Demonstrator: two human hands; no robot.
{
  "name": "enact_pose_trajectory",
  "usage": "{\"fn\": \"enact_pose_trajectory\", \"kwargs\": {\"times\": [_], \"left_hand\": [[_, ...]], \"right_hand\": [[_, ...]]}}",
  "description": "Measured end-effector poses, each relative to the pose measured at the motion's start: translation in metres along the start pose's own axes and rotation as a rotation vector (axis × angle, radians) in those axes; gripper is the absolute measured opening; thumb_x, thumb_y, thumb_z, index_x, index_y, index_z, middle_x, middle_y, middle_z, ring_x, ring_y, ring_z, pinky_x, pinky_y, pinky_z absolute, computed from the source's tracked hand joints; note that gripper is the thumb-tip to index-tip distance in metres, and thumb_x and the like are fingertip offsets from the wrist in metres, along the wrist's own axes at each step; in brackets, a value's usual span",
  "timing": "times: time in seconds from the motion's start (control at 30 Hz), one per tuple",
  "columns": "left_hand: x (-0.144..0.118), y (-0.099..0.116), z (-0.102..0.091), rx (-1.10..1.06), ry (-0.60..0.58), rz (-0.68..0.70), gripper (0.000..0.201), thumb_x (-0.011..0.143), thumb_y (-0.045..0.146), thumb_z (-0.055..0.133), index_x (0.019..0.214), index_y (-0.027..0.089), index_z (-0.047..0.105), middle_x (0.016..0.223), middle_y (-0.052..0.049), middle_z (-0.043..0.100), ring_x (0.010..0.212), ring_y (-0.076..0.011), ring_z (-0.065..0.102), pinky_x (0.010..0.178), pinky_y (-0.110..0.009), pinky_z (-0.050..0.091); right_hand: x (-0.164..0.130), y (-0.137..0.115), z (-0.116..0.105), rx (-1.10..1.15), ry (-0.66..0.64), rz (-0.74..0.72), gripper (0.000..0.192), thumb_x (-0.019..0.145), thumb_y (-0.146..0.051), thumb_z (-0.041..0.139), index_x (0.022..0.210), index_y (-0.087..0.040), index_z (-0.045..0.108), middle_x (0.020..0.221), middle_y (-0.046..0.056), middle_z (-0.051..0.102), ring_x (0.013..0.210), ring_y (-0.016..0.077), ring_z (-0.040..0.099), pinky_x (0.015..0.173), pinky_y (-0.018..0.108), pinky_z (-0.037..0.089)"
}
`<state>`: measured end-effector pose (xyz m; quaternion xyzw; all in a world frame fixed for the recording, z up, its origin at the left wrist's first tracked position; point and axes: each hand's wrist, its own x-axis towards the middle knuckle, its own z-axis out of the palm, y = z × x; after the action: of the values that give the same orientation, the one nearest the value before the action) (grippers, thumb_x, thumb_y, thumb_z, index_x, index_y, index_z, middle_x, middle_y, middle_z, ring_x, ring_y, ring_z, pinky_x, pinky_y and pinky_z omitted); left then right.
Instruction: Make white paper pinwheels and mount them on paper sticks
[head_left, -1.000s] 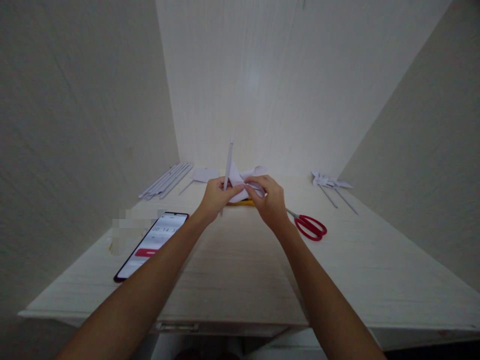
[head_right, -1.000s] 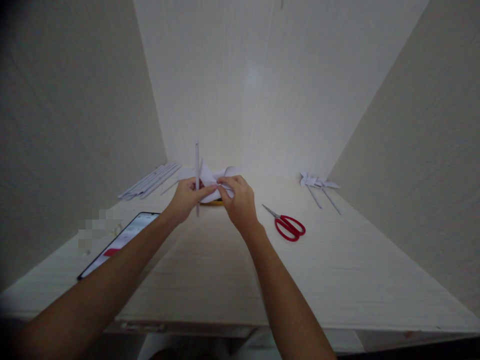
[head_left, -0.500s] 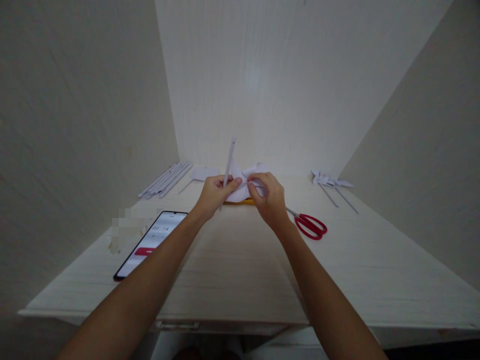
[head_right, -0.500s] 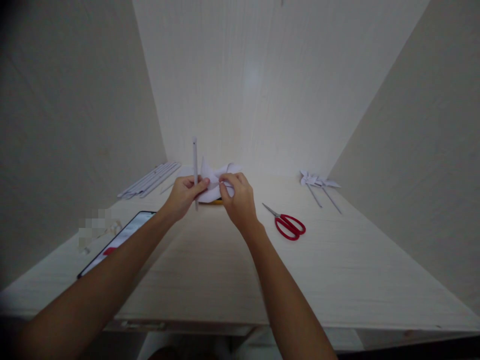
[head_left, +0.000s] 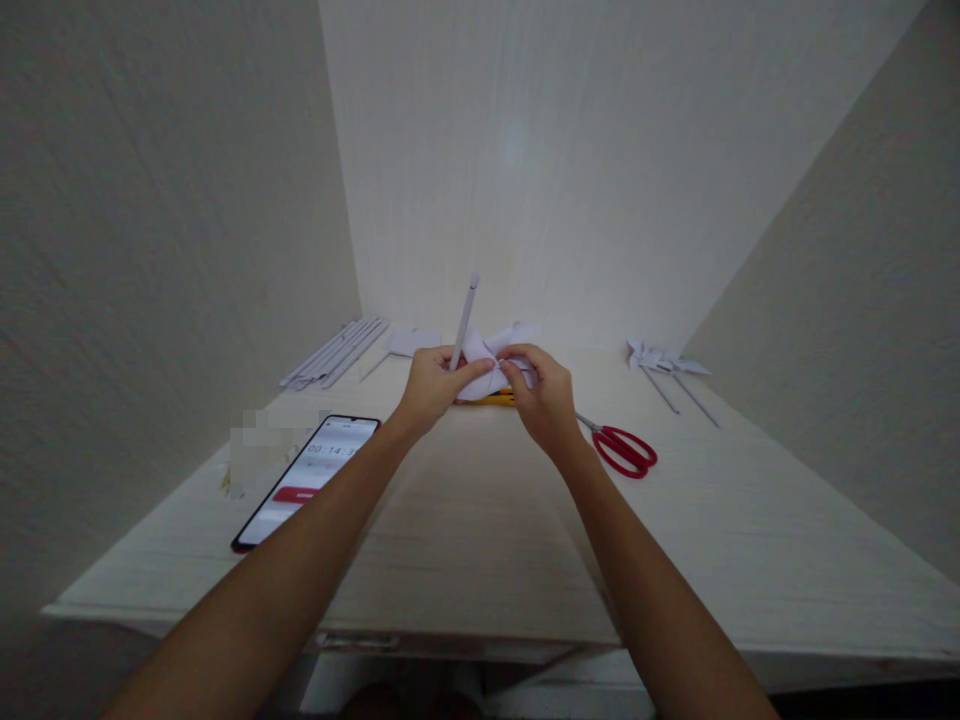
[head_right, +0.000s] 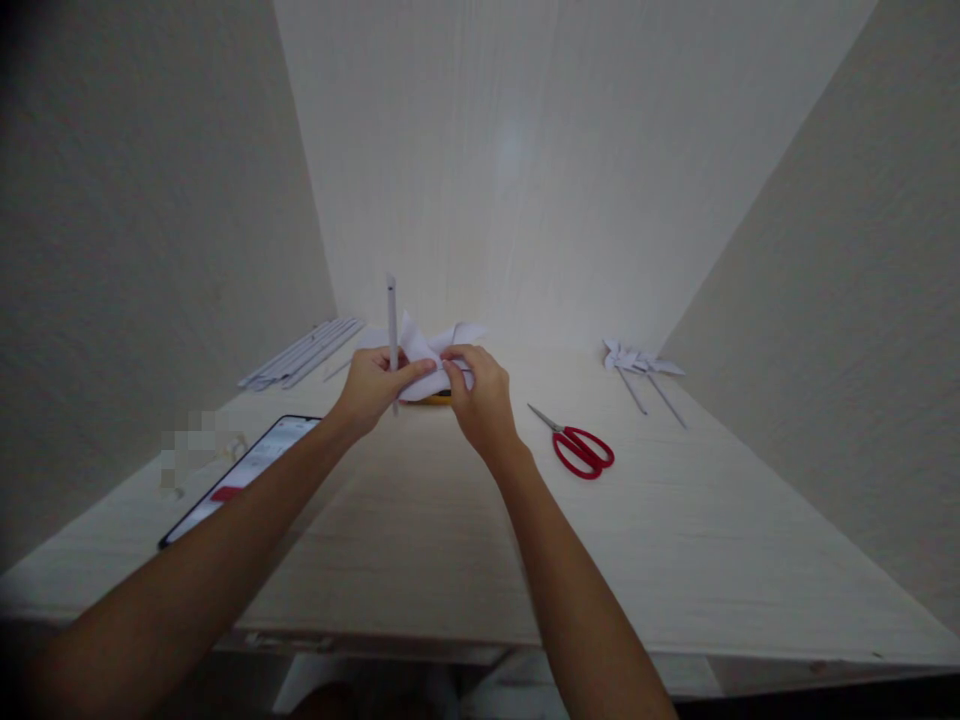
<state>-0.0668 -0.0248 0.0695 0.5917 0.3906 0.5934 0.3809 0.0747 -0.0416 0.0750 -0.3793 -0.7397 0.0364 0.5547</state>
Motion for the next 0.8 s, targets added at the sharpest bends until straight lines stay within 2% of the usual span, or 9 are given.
{"fn": "enact_pose_trajectory", "kwargs": {"times": [0.37, 0.57, 0.8], "left_hand": [[0.0003, -0.0064, 0.0015, -0.109, -0.022, -0.068, 0.031, 0.052, 0.036, 0.073, 0.066, 0.01, 0.064, 0.059, 0.0, 0.057, 0.053, -0.0077, 0.049, 0.049, -0.019, 0.038], [-0.0007, -0.0043, 0.003, -0.152, -0.064, -0.138, 0.028, 0.052, 0.031, 0.073, 0.066, 0.01, 0.064, 0.06, -0.001, 0.059, 0.053, -0.0078, 0.05, 0.049, -0.019, 0.038], [-0.0004, -0.0019, 0.0021, -0.145, -0.053, -0.162, 0.023, 0.052, 0.027, 0.072, 0.063, 0.01, 0.063, 0.057, 0.0, 0.058, 0.051, -0.008, 0.05, 0.051, -0.021, 0.04]], "right_hand": [[-0.0027, 0.0028, 0.0052, -0.006, -0.092, 0.032, 0.011, 0.077, -0.022, 0.049, 0.083, -0.018, 0.058, 0.08, 0.004, 0.063, 0.074, 0.0149, 0.057, 0.07, 0.027, 0.043], [-0.0039, 0.0036, 0.0047, -0.076, -0.089, 0.041, 0.011, 0.078, -0.02, 0.047, 0.084, -0.018, 0.056, 0.077, 0.003, 0.061, 0.068, 0.0141, 0.055, 0.066, 0.026, 0.041], [-0.0039, 0.0032, 0.0048, -0.034, -0.083, 0.046, 0.009, 0.078, -0.019, 0.047, 0.082, -0.018, 0.055, 0.077, 0.003, 0.061, 0.07, 0.0138, 0.055, 0.067, 0.025, 0.04]]}}
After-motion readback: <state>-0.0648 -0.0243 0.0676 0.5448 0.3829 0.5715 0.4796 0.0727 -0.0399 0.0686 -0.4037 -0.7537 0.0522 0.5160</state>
